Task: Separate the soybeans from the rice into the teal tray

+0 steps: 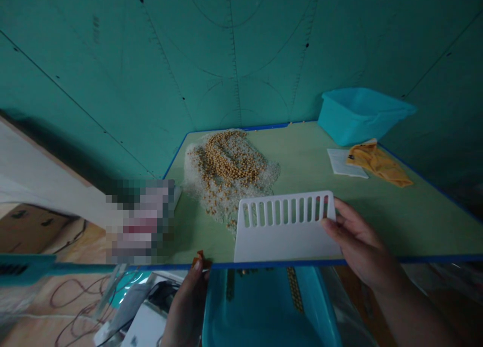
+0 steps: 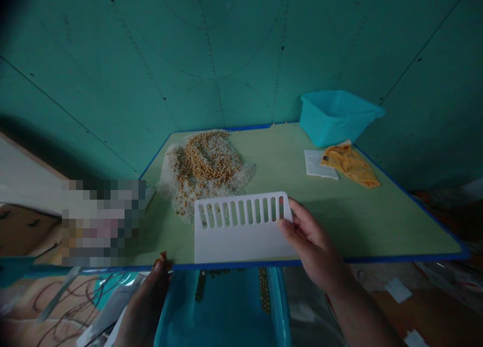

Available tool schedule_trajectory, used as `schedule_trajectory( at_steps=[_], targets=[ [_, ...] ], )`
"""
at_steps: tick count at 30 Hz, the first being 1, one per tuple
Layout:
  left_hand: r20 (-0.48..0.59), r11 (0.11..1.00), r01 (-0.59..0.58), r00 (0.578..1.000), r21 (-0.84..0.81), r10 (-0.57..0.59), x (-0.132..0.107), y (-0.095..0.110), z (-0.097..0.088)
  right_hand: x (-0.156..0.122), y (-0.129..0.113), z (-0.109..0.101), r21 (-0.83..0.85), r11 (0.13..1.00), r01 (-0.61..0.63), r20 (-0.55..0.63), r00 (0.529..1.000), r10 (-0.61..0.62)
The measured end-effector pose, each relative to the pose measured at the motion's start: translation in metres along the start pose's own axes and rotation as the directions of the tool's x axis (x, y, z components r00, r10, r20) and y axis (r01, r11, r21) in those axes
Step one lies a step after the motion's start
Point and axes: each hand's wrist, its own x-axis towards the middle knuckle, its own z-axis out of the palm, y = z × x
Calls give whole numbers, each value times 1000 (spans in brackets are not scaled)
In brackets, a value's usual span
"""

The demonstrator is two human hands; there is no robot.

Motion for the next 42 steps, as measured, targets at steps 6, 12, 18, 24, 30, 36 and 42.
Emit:
schedule_trajectory(
  at_steps=[6, 12, 18, 24, 30, 36, 42],
  targets=[
    [-27, 1000, -29, 999, 4, 29, -2, 1, 5, 2, 3, -3, 22, 1000, 1, 7, 1000, -1],
    [-51, 999, -30, 998, 21, 31, -5, -2, 7, 2, 6, -4, -41, 998, 54, 18, 998, -53],
    [3, 1000, 1, 1000, 6, -1, -14, -4, 13, -1, 5, -4, -74, 995, 67, 7, 998, -66],
    [4, 999, -13, 1000, 49, 12, -17, -2, 16, -2, -1, 4, -42, 998, 48, -68, 996, -51],
    [-14, 999, -36, 999, 7, 36, -4, -3, 7, 1, -11, 12, -75, 995, 65, -172, 982, -77],
    [-35, 991, -127, 991, 34, 128, 8, 1, -4, 7, -1, 7, -28, 994, 108, -229, 967, -112],
    [-95, 962, -227, 965, 151, 243, 8, -4, -12, 8, 5, 2, -29, 990, 141, -230, 963, -144]
  ],
)
